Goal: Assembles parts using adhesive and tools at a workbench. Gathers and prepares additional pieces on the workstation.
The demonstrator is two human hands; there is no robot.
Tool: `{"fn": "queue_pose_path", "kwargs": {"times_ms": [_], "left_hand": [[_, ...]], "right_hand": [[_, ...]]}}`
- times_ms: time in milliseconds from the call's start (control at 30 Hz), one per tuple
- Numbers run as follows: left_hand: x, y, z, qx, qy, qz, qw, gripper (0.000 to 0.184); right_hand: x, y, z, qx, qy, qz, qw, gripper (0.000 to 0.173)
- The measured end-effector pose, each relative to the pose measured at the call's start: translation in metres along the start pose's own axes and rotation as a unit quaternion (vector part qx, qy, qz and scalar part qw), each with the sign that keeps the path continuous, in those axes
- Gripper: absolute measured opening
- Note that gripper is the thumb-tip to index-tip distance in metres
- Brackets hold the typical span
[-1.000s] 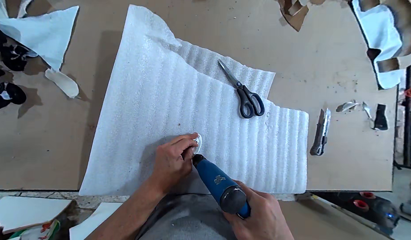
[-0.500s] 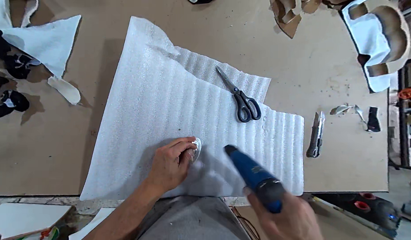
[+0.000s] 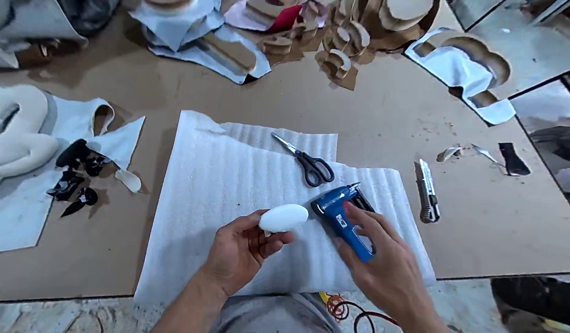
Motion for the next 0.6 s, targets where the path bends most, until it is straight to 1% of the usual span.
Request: {"fn": "queue_pose_path", "kwargs": {"times_ms": [67,133,167,233,267,333,367,400,433,467,500,533,567,600], "left_hand": [[-0.017,-0.003,0.001,-0.008,-0.045,-0.002,0.999,0.049],[-0.028,-0.009,-0.001,-0.008,-0.079,0.014,0.997,0.047],[-0.03,-0.01,-0.002,-0.009,-0.082,0.024,0.996,0.048],[-0.028,-0.007,-0.006,-0.018,-0.075,0.053,0.996,0.057],[-0.024,-0.004,-0.008,-0.024,-0.072,0.073,0.994,0.059],[-0.018,0.005,-0.017,-0.058,-0.058,0.16,0.984,0.056],[-0.014,0.015,-0.024,-0.1,-0.05,0.234,0.966,0.051],[-0.009,0.029,-0.031,-0.157,-0.037,0.321,0.933,0.048],[-0.004,0.045,-0.041,-0.221,-0.021,0.413,0.883,0.047],[-0.001,0.058,-0.052,-0.282,-0.013,0.495,0.822,0.05],[0.003,0.066,-0.062,-0.326,-0.01,0.549,0.77,0.051],[0.009,0.07,-0.07,-0.352,-0.011,0.583,0.732,0.047],[0.018,0.074,-0.076,-0.365,0.0,0.607,0.706,0.041],[0.029,0.08,-0.081,-0.375,0.022,0.619,0.69,0.037]], "right_hand": [[0.002,-0.033,0.007,0.041,-0.016,0.143,0.989,0.063],[-0.004,-0.055,0.013,0.078,-0.046,0.216,0.972,0.063],[-0.01,-0.063,0.017,0.098,-0.06,0.246,0.962,0.058],[-0.02,-0.074,0.023,0.136,-0.084,0.312,0.936,0.046],[-0.024,-0.077,0.024,0.149,-0.097,0.336,0.925,0.043],[-0.031,-0.08,0.021,0.155,-0.114,0.355,0.915,0.042],[-0.035,-0.083,0.023,0.157,-0.125,0.35,0.915,0.041],[-0.042,-0.088,0.026,0.156,-0.146,0.34,0.916,0.041],[-0.051,-0.093,0.031,0.155,-0.169,0.328,0.916,0.041],[-0.064,-0.099,0.037,0.155,-0.199,0.32,0.913,0.041],[-0.078,-0.105,0.04,0.152,-0.233,0.318,0.906,0.041],[-0.093,-0.113,0.042,0.147,-0.27,0.326,0.894,0.041],[-0.107,-0.121,0.043,0.14,-0.299,0.335,0.883,0.042],[-0.118,-0.128,0.043,0.133,-0.315,0.333,0.879,0.044]]}}
Point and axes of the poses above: each hand's wrist, its own z-axis towards the middle knuckle, its own x-axis out of the back of the hand, y = z × x, the point moved 8 cm from there along z, towards the middle knuckle, and after that the axes turned 5 degrees about z, right-handed, at the moved point
